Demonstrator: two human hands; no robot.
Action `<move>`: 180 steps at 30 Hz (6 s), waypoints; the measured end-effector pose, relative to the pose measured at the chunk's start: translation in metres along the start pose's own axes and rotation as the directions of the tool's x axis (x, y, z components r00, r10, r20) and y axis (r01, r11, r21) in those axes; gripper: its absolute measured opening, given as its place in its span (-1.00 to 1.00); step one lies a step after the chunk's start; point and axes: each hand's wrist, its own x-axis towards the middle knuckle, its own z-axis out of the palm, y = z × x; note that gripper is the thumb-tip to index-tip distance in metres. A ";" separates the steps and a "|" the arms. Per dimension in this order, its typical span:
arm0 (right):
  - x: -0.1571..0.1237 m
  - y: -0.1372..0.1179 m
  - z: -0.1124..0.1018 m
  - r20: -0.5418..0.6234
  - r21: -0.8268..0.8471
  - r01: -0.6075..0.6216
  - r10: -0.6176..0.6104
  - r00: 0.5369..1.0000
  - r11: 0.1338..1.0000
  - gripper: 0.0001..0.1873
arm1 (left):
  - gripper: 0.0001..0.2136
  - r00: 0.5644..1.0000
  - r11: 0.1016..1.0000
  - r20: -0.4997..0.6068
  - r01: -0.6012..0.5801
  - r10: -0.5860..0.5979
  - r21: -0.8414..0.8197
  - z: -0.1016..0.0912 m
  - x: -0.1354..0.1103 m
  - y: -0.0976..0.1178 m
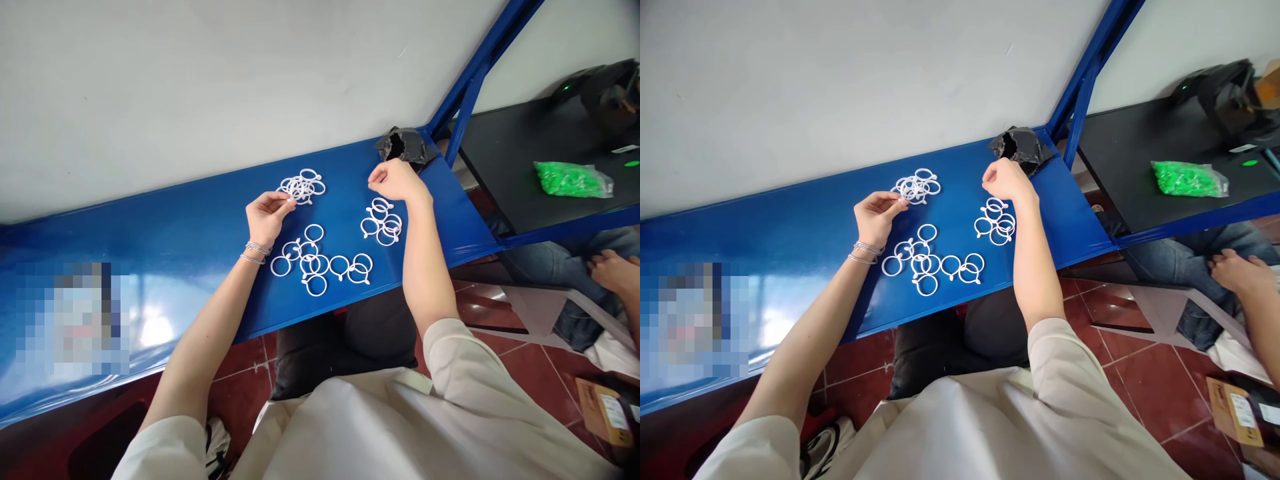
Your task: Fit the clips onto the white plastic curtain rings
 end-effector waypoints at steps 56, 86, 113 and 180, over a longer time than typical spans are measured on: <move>-0.011 -0.062 0.097 0.045 0.400 0.262 -0.304 0.952 0.878 -0.85 | -0.80 0.809 0.696 0.494 -0.553 0.318 0.458 0.004 -0.017 0.011; -0.013 -0.056 0.094 0.193 0.546 0.356 -0.528 0.827 0.758 -0.65 | -0.88 0.838 0.792 0.435 -0.495 0.328 0.356 0.004 -0.017 0.002; -0.023 -0.069 0.094 0.177 0.365 0.401 -0.486 0.856 0.840 -0.74 | -0.87 0.804 0.628 0.466 -0.586 0.370 0.512 0.008 -0.020 0.004; -0.012 -0.057 0.104 -0.212 0.458 0.546 -0.511 0.833 0.701 -0.85 | -0.69 0.814 0.536 0.254 -0.545 0.522 0.645 0.015 -0.031 0.014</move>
